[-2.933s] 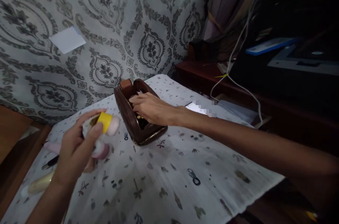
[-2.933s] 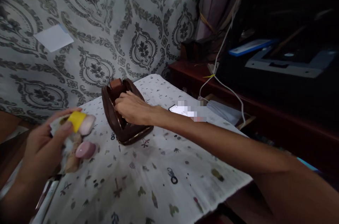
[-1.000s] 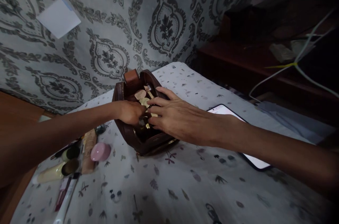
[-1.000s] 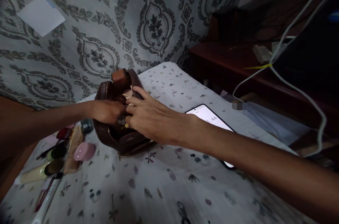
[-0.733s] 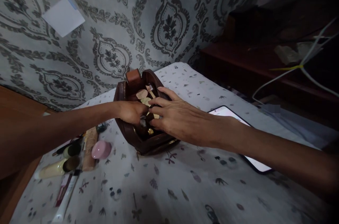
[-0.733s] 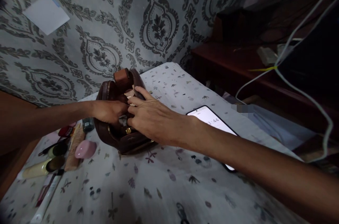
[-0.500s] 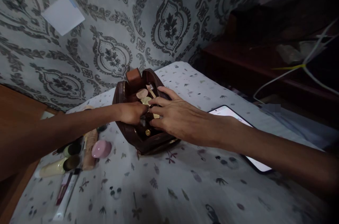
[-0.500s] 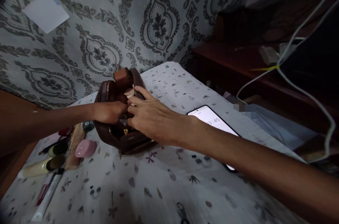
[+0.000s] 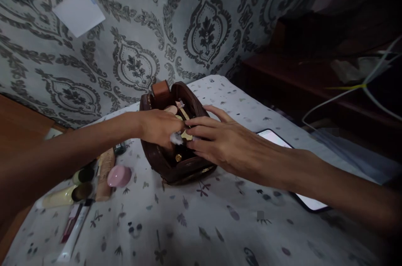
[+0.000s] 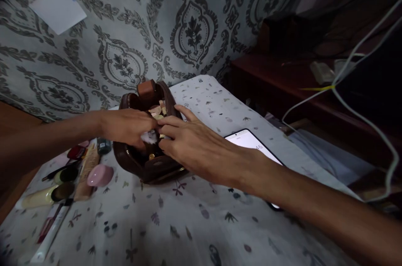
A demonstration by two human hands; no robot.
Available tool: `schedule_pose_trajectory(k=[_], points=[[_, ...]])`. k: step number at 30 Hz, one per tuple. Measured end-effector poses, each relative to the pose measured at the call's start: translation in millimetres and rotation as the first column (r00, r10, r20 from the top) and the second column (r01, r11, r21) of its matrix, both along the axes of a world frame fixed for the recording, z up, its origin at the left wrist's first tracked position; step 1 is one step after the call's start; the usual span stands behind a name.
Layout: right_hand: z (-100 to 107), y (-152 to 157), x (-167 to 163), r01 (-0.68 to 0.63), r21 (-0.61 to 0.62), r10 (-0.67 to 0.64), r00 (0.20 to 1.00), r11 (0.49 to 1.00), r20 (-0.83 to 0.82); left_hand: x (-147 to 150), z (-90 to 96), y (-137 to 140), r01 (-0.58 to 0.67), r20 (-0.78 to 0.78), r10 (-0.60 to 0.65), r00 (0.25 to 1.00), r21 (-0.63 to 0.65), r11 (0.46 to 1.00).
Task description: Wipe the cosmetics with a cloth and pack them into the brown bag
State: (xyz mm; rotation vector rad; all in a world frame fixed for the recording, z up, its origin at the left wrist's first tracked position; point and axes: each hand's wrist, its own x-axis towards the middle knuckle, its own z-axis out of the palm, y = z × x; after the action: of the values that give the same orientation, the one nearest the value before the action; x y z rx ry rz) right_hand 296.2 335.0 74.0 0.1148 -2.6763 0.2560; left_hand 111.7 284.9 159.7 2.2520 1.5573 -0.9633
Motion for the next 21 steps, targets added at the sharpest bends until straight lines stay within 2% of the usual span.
schedule_pose_trajectory(k=[3, 7, 12, 15, 21], points=[[1, -4, 9, -0.044, -0.021, 0.043, 0.998, 0.999, -0.039, 5, 6.3, -1, -0.017, 0.047, 0.019, 0.999, -0.048, 0.999], [2, -10, 14, -0.030, -0.054, 0.029, 1.000, 0.998, -0.011, 5, 3.4, -4, -0.015, 0.087, 0.023, 0.996, -0.093, 0.996], [1, -12, 14, -0.023, -0.069, 0.021, 0.999, 0.997, -0.035, 0, -1.2, -7, -0.003, 0.093, 0.006, 0.996, -0.024, 1.000], [0, -11, 12, -0.014, -0.070, 0.011, 0.999, 0.997, -0.048, 2, -2.9, -8, 0.003, 0.055, -0.002, 0.999, -0.026, 1.000], [-4, -12, 9, -0.020, -0.111, 0.021, 1.000, 0.994, 0.007, 0, -7.4, -10, -0.010, 0.027, 0.009, 1.000, 0.007, 1.000]])
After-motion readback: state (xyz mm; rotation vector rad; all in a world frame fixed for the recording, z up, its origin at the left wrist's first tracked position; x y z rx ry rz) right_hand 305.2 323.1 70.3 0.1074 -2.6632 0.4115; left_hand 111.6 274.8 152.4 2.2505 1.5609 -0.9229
